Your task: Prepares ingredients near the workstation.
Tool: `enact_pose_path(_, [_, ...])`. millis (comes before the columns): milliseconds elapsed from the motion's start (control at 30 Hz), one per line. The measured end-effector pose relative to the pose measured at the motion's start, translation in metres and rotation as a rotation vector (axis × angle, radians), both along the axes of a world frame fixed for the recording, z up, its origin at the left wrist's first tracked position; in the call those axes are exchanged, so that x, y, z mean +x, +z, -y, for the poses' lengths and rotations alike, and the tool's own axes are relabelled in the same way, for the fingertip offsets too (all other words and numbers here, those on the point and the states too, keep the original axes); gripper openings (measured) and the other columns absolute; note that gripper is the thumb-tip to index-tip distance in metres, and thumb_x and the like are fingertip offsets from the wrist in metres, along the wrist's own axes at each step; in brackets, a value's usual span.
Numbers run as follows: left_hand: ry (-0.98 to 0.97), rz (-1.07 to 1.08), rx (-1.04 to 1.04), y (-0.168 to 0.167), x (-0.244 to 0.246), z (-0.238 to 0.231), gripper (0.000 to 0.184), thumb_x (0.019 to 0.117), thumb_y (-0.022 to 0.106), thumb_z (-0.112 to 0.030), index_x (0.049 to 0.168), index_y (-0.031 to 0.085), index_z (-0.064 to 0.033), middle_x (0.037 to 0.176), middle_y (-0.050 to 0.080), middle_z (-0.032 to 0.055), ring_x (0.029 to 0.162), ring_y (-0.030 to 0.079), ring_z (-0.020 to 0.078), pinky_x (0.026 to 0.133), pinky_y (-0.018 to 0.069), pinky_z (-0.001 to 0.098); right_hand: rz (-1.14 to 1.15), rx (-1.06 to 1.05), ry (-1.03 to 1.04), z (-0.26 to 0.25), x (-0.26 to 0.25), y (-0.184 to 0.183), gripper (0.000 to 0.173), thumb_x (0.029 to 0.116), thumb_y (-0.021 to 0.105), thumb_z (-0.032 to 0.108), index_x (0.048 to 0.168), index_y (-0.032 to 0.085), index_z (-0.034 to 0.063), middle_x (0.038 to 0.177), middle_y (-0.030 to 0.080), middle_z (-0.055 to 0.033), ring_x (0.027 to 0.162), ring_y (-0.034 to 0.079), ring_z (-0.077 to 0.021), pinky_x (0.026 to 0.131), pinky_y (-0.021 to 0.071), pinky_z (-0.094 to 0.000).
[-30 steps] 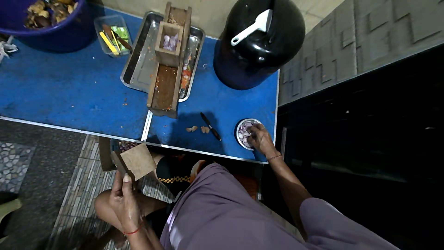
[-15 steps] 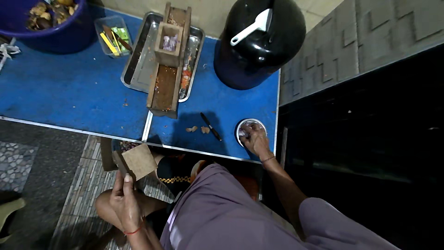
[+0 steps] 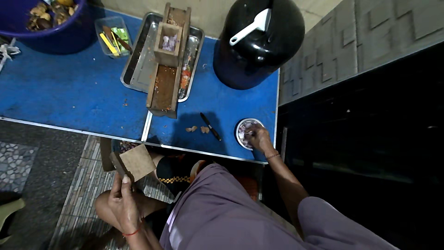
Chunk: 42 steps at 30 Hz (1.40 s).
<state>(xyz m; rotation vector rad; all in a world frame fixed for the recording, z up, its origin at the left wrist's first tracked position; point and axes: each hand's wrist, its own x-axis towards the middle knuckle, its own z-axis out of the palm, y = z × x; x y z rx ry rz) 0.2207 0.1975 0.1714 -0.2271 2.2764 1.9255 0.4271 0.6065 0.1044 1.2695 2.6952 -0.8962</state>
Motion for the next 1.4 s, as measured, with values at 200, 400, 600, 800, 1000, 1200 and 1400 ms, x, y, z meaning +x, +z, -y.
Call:
enact_pose_path(200, [0.005,0.007,-0.003,0.001,0.001,-0.002,0.042,0.1050,0.048,-0.014,0.140,0.050,0.0087,0.124,0.066,0.0040,0.097,0.064,-0.0043,0.087,0.0534,0.0165,-0.077,-0.120,-0.156,-0.022,0.013,0.014,0.021,0.0905,0.075,0.004,0.111,0.073,-0.0029,0.123,0.066,-0.0260,0.112,0.064,-0.0414,0.097,0.0508,-0.0599])
enact_pose_path(400, [0.011,0.008,-0.032,0.005,0.003,-0.009,0.042,0.1051,0.048,-0.014,0.140,0.049,0.0098,0.124,0.066,0.0043,0.097,0.063,-0.0054,0.087,0.0523,0.0162,-0.171,-0.203,-0.224,-0.028,0.022,0.024,0.019,0.0902,0.075,0.002,0.108,0.073,-0.0033,0.116,0.067,-0.0238,0.100,0.066,-0.0351,0.089,0.0539,-0.0555])
enact_pose_path(600, [0.008,0.015,-0.016,0.007,0.004,-0.010,0.043,0.1047,0.048,-0.015,0.140,0.050,0.0089,0.125,0.066,0.0054,0.099,0.065,-0.0021,0.090,0.0541,0.0197,-0.174,-0.280,-0.243,-0.026,0.019,0.024,0.021,0.0896,0.075,0.000,0.110,0.072,-0.0032,0.113,0.069,-0.0215,0.094,0.068,-0.0302,0.085,0.0568,-0.0506])
enact_pose_path(800, [0.007,0.009,-0.056,0.007,0.003,-0.009,0.041,0.1052,0.048,-0.016,0.140,0.052,0.0071,0.118,0.067,0.0025,0.089,0.063,-0.0060,0.079,0.0538,0.0149,-0.093,-0.314,-0.251,-0.028,0.012,0.034,0.022,0.0911,0.074,0.002,0.112,0.072,-0.0022,0.108,0.070,-0.0208,0.083,0.068,-0.0259,0.078,0.0587,-0.0457])
enact_pose_path(1000, [0.007,0.009,-0.013,0.001,0.003,-0.004,0.041,0.1053,0.049,-0.016,0.140,0.052,0.0056,0.119,0.067,0.0027,0.083,0.064,-0.0029,0.071,0.0544,0.0168,0.102,-0.255,-0.170,-0.029,0.003,0.046,0.024,0.0957,0.069,0.006,0.119,0.072,0.0000,0.111,0.070,-0.0256,0.094,0.069,-0.0361,0.088,0.0550,-0.0555])
enact_pose_path(1200, [0.014,0.023,-0.037,0.005,0.003,-0.002,0.041,0.1058,0.049,-0.015,0.141,0.052,0.0050,0.119,0.067,0.0037,0.085,0.063,-0.0028,0.075,0.0547,0.0170,0.112,-0.208,-0.151,-0.024,0.002,0.048,0.019,0.0968,0.067,0.007,0.113,0.073,-0.0005,0.109,0.070,-0.0256,0.096,0.069,-0.0386,0.089,0.0539,-0.0581])
enact_pose_path(1400, [0.028,0.017,-0.028,0.010,0.004,-0.007,0.040,0.1054,0.050,-0.014,0.140,0.052,0.0057,0.117,0.067,0.0036,0.084,0.063,-0.0037,0.073,0.0541,0.0158,0.122,-0.207,-0.160,-0.027,0.002,0.052,0.017,0.0951,0.068,0.004,0.110,0.073,-0.0011,0.105,0.071,-0.0245,0.091,0.069,-0.0362,0.087,0.0548,-0.0569])
